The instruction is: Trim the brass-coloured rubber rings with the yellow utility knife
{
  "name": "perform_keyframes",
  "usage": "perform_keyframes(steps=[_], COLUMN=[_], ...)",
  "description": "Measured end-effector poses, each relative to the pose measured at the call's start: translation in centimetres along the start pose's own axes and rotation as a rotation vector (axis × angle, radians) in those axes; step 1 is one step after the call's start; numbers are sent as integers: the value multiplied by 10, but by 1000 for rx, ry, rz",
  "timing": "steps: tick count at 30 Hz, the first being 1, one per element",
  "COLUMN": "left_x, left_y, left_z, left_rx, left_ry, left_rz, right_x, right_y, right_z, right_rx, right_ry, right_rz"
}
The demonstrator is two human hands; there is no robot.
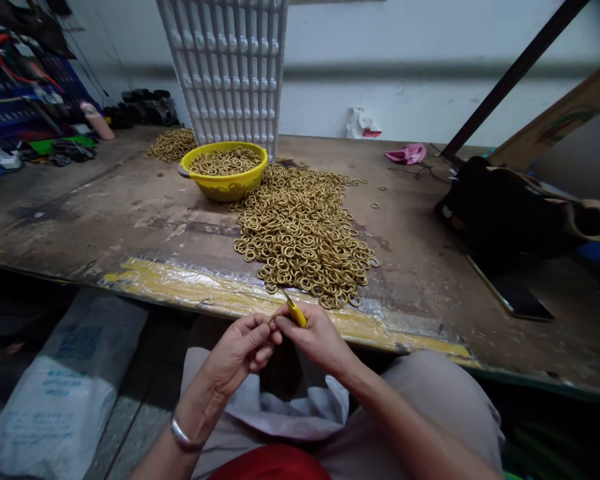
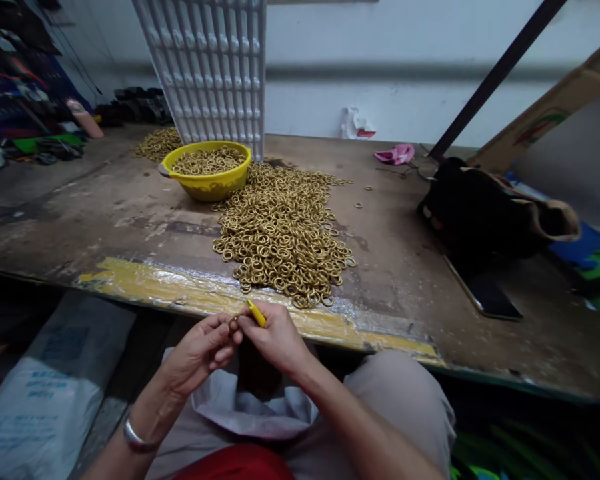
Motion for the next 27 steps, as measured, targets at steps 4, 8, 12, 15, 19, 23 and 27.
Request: perform_keyframes(steps=[4,8,12,15,19,23,27], left_x=[0,-1,2,3,-2,-11,-14], left_y=[0,7,12,14,20,29,31], left_z=[-2,-7,-13,-16,-23,-32,-35], left_rx=[19,-55,-141,-192,-247,-321,-346], left_ry=[6,40,76,98,104,92,76], left_rz=[18,62,208,339,476,630,727], right_x=[-4,-2,8,-1,-11,-15,-16], right_y=[-3,-11,-15,-11,-4,-3,0], right_z=[-2,-10,-25,-33,-34,-34,-37], right_rx=[26,84,149,165,117,99,70], right_ry=[-24,-36,66,41,10,-10,-34], right_rz=[-45,-187,-526,-749,-953,-1081,-1165])
Point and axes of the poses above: each hand's wrist, its own z-axis towards the middle knuckle, its own x-axis out of the back of the hand, y = z × x, the point moved 10 cm from there along z, towards the middle knuckle, and after that the axes turned 3 degrees about z, right-handed, at the moved point
